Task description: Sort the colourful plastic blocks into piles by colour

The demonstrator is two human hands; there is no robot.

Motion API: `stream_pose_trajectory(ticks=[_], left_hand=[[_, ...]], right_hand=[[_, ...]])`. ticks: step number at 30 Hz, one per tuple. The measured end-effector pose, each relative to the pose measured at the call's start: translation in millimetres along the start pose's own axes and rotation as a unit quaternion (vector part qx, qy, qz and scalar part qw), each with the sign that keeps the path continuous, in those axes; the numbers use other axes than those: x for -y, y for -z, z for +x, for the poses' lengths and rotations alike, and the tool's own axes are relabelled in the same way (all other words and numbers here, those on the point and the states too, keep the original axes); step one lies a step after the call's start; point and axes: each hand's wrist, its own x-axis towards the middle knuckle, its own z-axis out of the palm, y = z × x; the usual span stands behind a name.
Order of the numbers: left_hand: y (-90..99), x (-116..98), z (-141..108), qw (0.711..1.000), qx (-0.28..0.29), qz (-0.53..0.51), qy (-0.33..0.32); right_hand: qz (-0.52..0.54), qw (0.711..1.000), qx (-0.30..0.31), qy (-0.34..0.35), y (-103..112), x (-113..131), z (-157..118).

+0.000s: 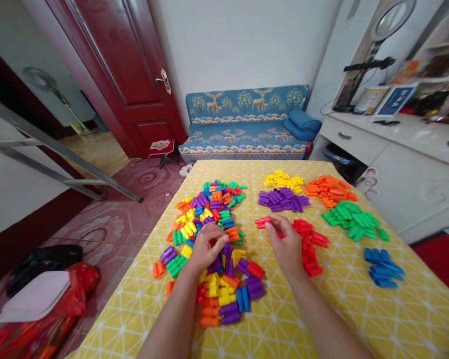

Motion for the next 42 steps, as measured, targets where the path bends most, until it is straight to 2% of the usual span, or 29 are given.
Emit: stream_pose_trajectory(ticks=[3, 6, 8, 11, 14, 16, 19, 22, 24, 27, 30, 33, 36, 39, 42], left_hand=[[-1.3, 0.5, 0.0, 1.000, 0.002, 0.014, 0.001], [-2.4, 0.9, -0.2, 1.000, -0.002, 0.024, 0.000], [-2.7, 0.9, -0.1, 1.000, -0.007, 0.028, 0.000], [-2.7, 0.4, 0.3, 1.000, -0.011, 0.029, 0.004], [-3.1, 0.5, 0.6, 0.999, -0.014, 0.029, 0.010], [-4.0, 1.6, 0.1, 0.999, -0.021, 0.031, 0.014], [-5.4, 3.1, -1.6, 0.998, -0.049, 0.024, 0.029], [-4.7, 1.5, -2.5, 0.993, -0.098, -0.014, 0.058], [-2.5, -1.3, -1.1, 0.987, -0.126, -0.053, 0.082], [2.4, -4.9, 4.9, 0.978, -0.138, -0.106, 0.115], [6.8, -4.4, 15.1, 0.985, -0.097, -0.069, 0.125], [7.3, -1.7, 28.1, 0.991, -0.036, 0.079, 0.099], [2.7, -0.1, 40.6, 0.975, 0.037, 0.199, 0.091], [-4.3, 1.0, 48.3, 0.957, 0.094, 0.260, 0.089], [-8.4, 2.1, 48.1, 0.953, 0.096, 0.276, 0.074]], right_hand=[[-0.186, 0.977, -0.073, 0.080, 38.7, -15.3, 21.4], [-0.308, 0.941, -0.093, 0.108, 67.4, -36.4, 32.3], [-0.362, 0.922, -0.084, 0.105, 77.2, -48.3, 34.1], [-0.414, 0.900, -0.090, 0.100, 79.7, -55.4, 32.9], [-0.392, 0.901, -0.121, 0.144, 69.0, -45.3, 28.1], [-0.315, 0.923, -0.114, 0.187, 53.3, -31.2, 21.0], [-0.166, 0.964, -0.007, 0.206, 18.4, -10.8, 3.7], [-0.090, 0.975, 0.123, 0.160, -18.2, -5.0, -14.6], [-0.081, 0.974, 0.170, 0.126, -35.9, -10.3, -23.1], [-0.088, 0.972, 0.193, 0.103, -48.3, -22.8, -28.7], [-0.092, 0.971, 0.198, 0.099, -49.7, -31.5, -29.1], [-0.084, 0.975, 0.186, 0.092, -48.7, -34.9, -28.8], [-0.073, 0.979, 0.172, 0.081, -48.2, -35.3, -28.9], [-0.065, 0.980, 0.172, 0.072, -47.4, -33.8, -28.7], [-0.058, 0.980, 0.176, 0.067, -46.4, -31.8, -28.1]])
